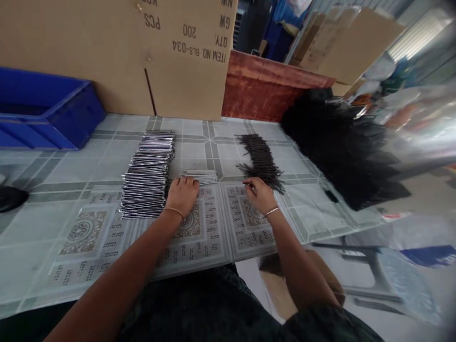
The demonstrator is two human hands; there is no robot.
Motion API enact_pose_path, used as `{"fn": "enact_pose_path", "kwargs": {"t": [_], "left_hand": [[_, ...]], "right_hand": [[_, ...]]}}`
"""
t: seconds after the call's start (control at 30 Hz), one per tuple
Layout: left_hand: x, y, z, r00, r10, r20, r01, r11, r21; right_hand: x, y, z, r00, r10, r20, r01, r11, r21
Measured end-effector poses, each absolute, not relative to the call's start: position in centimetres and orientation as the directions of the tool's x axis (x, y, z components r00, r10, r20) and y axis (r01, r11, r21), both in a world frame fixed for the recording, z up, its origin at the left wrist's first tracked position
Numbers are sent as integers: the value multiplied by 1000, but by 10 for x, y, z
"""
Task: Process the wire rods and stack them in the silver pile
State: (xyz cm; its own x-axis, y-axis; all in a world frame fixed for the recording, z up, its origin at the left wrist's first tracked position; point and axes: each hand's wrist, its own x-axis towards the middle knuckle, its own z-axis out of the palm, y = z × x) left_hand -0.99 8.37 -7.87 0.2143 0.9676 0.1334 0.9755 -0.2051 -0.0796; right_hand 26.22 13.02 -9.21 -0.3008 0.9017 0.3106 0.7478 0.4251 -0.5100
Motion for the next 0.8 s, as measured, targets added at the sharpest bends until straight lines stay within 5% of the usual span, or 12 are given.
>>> {"fn": "enact_pose_path", "kwargs": {"t": [0.1,0.37,0.67,0.8], "left_hand": [[-10,81,-75,262,956,134,963,-249,-106],[-6,35,-88,209,961,184,976,-218,30],[-12,32,-103,125,971,206,976,-158,151],[-13,31,-104,118,966,231,971,-161,175]], "right_hand": [[259,133,-85,-317,867,384,615,497,-613],[236,133,-104,-470,812,346,597,581,-553],[266,139,-103,-250,892,377,566,451,-690],[281,137,-106,-6,927,375,455,337,-825]]}}
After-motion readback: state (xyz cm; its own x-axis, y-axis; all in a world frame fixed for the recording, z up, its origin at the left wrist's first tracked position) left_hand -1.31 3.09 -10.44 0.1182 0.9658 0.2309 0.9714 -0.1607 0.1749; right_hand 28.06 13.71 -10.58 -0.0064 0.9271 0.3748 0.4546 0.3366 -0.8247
